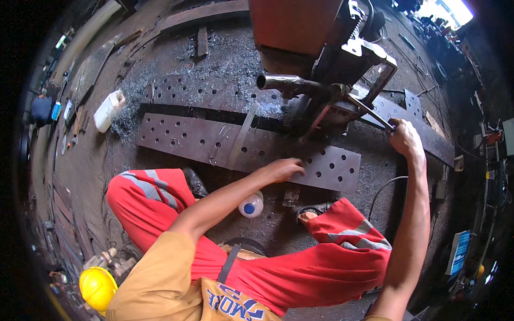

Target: The person operates a portable drill press to drill holes into a metal plate. They repeatedly apply liquid from a plastic bottle to the drilling area, reposition the plate, and continue drilling multiple holes.

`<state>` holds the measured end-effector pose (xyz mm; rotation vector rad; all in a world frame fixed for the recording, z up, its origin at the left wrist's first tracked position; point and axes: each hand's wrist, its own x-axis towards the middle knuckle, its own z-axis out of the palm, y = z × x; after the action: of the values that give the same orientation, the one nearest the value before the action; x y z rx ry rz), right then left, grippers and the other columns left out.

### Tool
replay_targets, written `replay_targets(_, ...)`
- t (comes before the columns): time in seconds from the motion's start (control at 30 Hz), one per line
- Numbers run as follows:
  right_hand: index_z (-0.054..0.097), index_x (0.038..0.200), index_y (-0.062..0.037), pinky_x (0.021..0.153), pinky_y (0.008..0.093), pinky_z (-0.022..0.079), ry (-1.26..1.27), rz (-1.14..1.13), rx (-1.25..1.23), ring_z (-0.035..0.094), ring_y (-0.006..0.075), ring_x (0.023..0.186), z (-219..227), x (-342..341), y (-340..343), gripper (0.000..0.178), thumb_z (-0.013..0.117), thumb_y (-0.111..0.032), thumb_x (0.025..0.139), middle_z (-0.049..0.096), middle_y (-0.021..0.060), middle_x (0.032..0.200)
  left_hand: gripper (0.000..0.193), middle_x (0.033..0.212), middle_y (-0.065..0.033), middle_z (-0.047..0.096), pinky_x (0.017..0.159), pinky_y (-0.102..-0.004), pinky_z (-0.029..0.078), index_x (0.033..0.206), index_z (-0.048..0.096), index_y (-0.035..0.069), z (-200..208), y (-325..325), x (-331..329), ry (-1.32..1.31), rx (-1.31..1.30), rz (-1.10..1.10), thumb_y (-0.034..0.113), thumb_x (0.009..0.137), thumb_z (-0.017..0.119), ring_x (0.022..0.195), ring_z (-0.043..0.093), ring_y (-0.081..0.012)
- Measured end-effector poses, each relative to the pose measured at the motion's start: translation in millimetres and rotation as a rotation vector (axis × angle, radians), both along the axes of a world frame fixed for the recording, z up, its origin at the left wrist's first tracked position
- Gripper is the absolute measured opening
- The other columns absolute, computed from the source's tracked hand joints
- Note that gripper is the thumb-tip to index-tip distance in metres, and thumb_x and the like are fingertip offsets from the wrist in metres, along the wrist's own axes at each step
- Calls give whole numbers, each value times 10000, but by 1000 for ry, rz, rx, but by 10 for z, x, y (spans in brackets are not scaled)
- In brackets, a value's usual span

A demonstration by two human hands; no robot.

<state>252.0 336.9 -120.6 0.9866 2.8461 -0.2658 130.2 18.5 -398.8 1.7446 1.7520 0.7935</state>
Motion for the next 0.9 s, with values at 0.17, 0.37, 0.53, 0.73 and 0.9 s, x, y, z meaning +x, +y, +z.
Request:
replay_targets(0.17,699,1037,-30,856,488,525,55,116,-53,668,455,962,-448,-95,111,293,537,-10,794,688,273,959,395,1222,-192,647,872,-381,563,1170,679,42,-304,-1130,-751,-141,131,624,-85,802,616,1084,680,-325)
replay_targets(0.37,635,1073,-10,735,423,521,291,102,-145,599,521,871,-1128,-128,44,270,548,25,820,644,302,896,294,1021,-175,691,809,-481,549,1137,649,40,-567,-1520,-976,122,-230,1037,174,893,742,936,691,-379)
replay_targets(0.53,597,1032,-1,681,432,498,471,131,-127,565,531,861,-1448,-83,58,225,575,55,815,600,311,828,312,1066,-199,647,784,-500,540,1118,626,44,-738,-1275,-985,271,-272,1237,220,891,748,971,672,-407)
replay_targets(0.73,582,1013,6,598,420,457,483,190,-112,524,505,697,-1475,-128,54,151,573,31,864,565,285,739,254,1036,-208,630,843,-520,515,1096,569,27,-832,-1218,-1183,64,-379,1275,150,915,696,965,641,-440)
replay_targets(0.9,613,1014,-15,666,460,488,448,155,-91,544,513,803,-1422,-100,24,195,564,26,829,592,292,813,191,986,-264,669,794,-563,504,1129,547,47,-777,-973,-1192,74,-72,1201,168,986,586,943,643,-490)
